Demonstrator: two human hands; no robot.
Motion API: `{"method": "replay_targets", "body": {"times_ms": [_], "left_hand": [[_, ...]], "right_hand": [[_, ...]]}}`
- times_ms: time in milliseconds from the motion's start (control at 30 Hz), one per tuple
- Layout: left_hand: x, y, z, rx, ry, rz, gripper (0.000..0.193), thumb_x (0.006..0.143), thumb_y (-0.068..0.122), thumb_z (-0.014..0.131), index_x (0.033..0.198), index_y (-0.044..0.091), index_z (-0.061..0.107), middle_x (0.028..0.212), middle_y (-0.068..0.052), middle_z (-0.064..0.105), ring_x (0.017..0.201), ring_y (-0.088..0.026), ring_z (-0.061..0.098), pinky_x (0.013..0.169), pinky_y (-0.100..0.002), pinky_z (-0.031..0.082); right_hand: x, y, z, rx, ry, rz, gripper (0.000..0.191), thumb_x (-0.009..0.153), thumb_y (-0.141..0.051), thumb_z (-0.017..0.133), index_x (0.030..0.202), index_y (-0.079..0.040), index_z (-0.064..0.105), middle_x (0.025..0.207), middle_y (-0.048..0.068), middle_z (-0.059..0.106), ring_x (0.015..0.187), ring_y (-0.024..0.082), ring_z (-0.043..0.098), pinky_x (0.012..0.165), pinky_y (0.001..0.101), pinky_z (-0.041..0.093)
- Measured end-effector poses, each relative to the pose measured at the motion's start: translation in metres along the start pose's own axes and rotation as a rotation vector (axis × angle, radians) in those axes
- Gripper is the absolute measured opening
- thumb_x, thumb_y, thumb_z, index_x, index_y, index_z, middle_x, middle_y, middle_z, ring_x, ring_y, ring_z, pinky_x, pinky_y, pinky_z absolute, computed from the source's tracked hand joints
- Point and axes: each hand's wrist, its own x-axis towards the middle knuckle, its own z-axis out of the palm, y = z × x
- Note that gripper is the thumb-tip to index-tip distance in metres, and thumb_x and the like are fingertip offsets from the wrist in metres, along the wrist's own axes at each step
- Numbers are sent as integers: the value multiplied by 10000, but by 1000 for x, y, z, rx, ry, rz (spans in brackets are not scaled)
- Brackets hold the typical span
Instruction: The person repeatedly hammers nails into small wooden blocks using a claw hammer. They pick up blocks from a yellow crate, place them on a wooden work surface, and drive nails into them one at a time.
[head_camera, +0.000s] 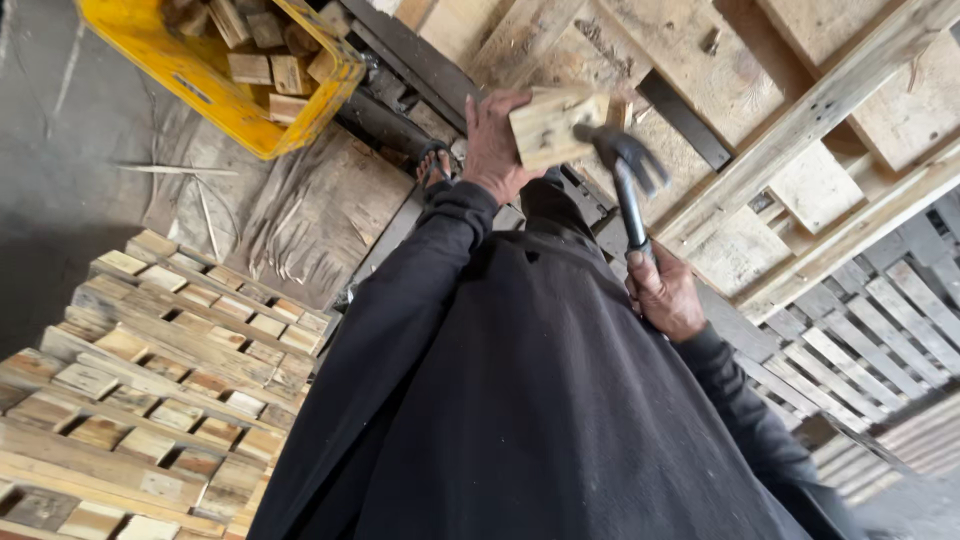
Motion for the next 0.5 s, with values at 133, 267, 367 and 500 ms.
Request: {"method": "replay_targets", "body": {"times_ms": [133,267,367,500], "left_hand": [[-3,-1,7,73,-6,-17,966,604,403,995,1350,182,423,1352,-88,450,1370,-347,390,1251,-658,92],[-1,1,8,29,-1,-29,975,634,450,973,1381,144,426,1353,-97,452,1357,-365,380,1236,-684,89],[3,5,6,56,47,21,970,664,439,952,1405,126,411,1378,-121,443,1379,-388,368,1221,-686,88],[4,8,1,160,12,18,821,655,439,958,1302,249,490,1345,-94,475,1332,-357,404,1198,-674,109]], "right_hand": [[-5,13,11,615,1,-612,308,1050,-352,637,1148,-60,636,769,39,617,579,103,572,469,279,491],[-4,1,16,-132,55,-384,258,1055,-298,604,1114,-48,628,787,66,616,597,145,573,478,310,473],[-12,-26,1,158,93,-205,274,1057,-313,581,1108,-47,620,786,67,613,589,143,569,478,309,475],[-51,-72,-65,430,190,-1408,298,1059,-334,550,1100,-44,609,784,68,609,579,141,564,479,308,477]]}}
